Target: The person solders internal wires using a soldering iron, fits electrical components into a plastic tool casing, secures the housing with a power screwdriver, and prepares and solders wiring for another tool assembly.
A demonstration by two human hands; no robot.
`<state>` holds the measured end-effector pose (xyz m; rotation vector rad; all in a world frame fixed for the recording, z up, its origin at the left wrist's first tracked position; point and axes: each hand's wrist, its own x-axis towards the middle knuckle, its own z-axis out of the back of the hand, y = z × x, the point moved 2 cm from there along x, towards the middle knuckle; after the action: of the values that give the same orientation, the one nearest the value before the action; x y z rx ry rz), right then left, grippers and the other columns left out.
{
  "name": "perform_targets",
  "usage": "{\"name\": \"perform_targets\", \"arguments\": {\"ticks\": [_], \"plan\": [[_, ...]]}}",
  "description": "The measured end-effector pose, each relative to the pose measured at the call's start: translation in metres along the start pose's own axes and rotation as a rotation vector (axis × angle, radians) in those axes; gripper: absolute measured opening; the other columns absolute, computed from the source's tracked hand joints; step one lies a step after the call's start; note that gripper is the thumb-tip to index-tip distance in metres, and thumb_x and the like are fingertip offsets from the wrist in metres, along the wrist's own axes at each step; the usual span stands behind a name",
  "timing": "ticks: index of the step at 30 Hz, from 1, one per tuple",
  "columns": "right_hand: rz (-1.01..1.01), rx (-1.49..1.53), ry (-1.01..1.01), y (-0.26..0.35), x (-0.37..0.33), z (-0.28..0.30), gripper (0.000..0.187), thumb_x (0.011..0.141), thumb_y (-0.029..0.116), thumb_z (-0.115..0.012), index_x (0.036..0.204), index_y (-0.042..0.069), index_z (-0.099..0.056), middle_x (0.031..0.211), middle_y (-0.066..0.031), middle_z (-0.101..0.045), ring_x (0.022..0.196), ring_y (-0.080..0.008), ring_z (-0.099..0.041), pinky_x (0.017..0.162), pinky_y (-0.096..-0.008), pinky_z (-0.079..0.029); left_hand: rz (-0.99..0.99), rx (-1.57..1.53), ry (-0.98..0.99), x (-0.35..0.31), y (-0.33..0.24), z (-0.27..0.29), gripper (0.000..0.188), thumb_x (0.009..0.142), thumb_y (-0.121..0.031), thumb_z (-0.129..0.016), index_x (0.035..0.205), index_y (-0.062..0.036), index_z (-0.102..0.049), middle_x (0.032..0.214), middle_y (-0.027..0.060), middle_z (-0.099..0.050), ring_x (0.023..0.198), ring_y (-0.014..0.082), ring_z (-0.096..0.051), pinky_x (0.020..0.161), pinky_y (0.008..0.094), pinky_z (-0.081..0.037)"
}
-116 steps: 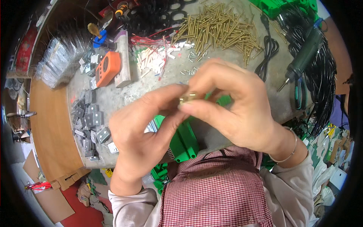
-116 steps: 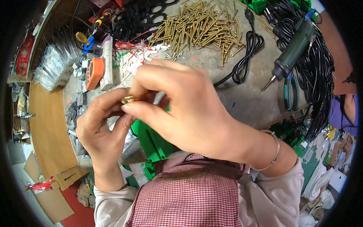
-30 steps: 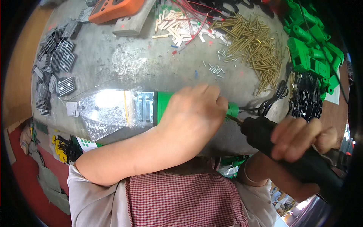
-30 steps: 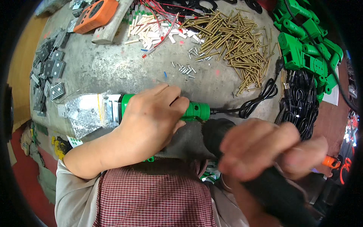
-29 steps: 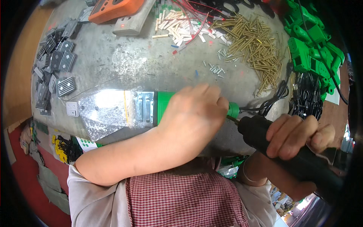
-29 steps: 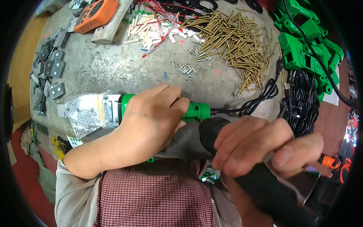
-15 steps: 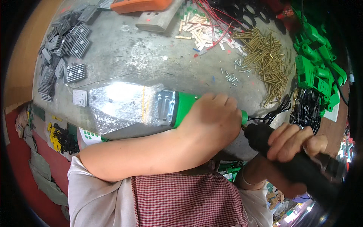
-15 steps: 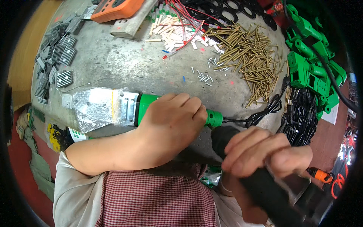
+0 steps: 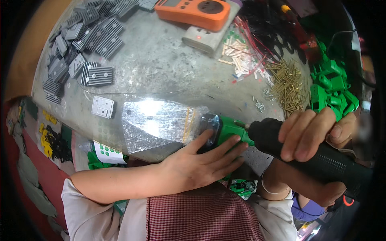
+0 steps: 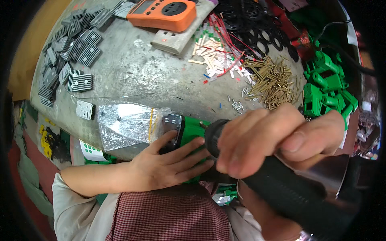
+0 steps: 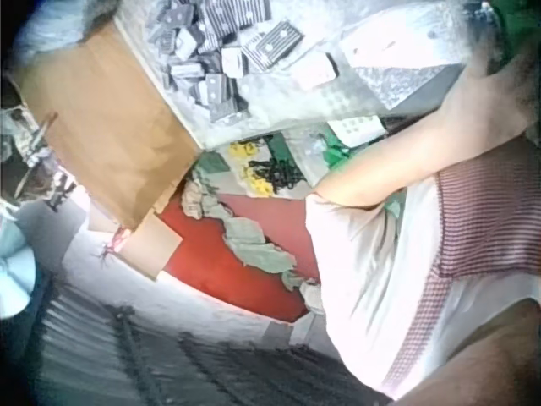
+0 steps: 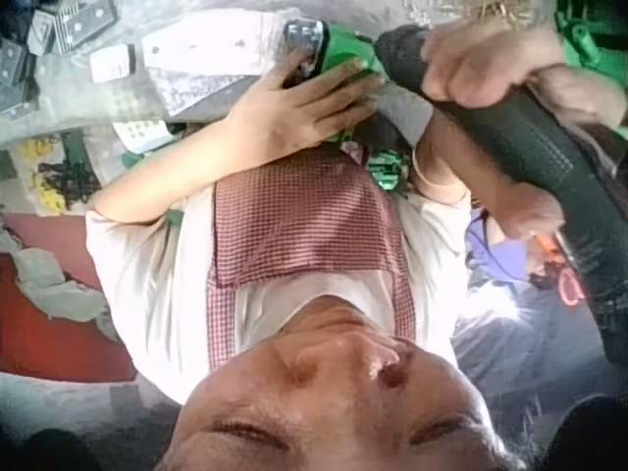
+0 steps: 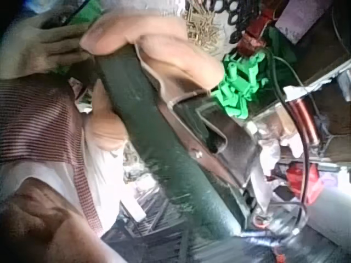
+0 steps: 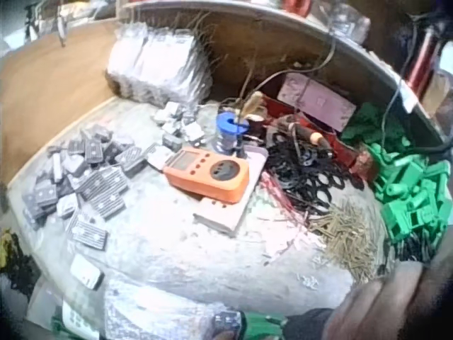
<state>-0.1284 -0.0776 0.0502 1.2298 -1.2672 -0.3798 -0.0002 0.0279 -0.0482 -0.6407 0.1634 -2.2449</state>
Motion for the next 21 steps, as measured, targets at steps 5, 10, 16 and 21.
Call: {"name": "perform_targets", "arguments": {"ticks": [5, 10, 16, 21], "plan": [[-0.035, 0.019, 0.062, -0.012, 0.004, 0.006, 0.068, 0.078, 0.055, -0.077, 0.109, 0.007, -0.04, 0.073, -0.003, -0.054, 0.051, -0.0129, -0.051, 0.052, -0.0254, -0.043, 0.007, -0.069, -0.026, -0.003, 0.0, -0.004, 0.039, 0.091, -0.031, -0.052, 0.129, -0.0247, -0.061, 0.138, -0.0039, -0.057, 0.135, 0.0137, -0.047, 0.1, 0.0446, -0.041], [-0.059, 0.041, 0.155, -0.012, 0.016, 0.01, 0.069, 0.08, 0.05, -0.077, 0.118, 0.006, -0.041, 0.075, -0.0013, -0.056, 0.053, -0.0116, -0.054, 0.052, -0.0242, -0.045, 0.012, -0.052, -0.025, -0.002, 0.003, -0.002, 0.038, 0.092, -0.032, -0.051, 0.128, -0.0246, -0.061, 0.138, -0.0045, -0.056, 0.134, 0.0149, -0.048, 0.099, 0.0437, -0.042], [-0.064, 0.061, 0.26, -0.005, 0.018, 0.02, 0.069, 0.081, 0.051, -0.075, 0.121, 0.006, -0.041, 0.074, -0.0015, -0.057, 0.053, -0.0112, -0.054, 0.052, -0.0242, -0.044, 0.123, -0.442, -0.083, 0.013, 0.02, 0.024, 0.053, 0.08, -0.03, -0.069, 0.128, -0.0109, -0.059, 0.135, 0.0073, -0.058, 0.127, 0.0209, -0.053, 0.097, 0.0429, -0.044], [-0.069, 0.04, 0.244, -0.008, 0.013, 0.021, 0.068, 0.082, 0.05, -0.074, 0.124, 0.007, -0.041, 0.075, -0.0021, -0.056, 0.056, -0.0125, -0.055, 0.056, -0.0266, -0.045, 0.373, -0.571, -0.123, 0.038, 0.043, 0.02, 0.07, 0.068, -0.023, -0.082, 0.129, -0.0012, -0.054, 0.111, 0.011, -0.065, 0.105, 0.0283, -0.062, 0.095, 0.0411, -0.043]]}}
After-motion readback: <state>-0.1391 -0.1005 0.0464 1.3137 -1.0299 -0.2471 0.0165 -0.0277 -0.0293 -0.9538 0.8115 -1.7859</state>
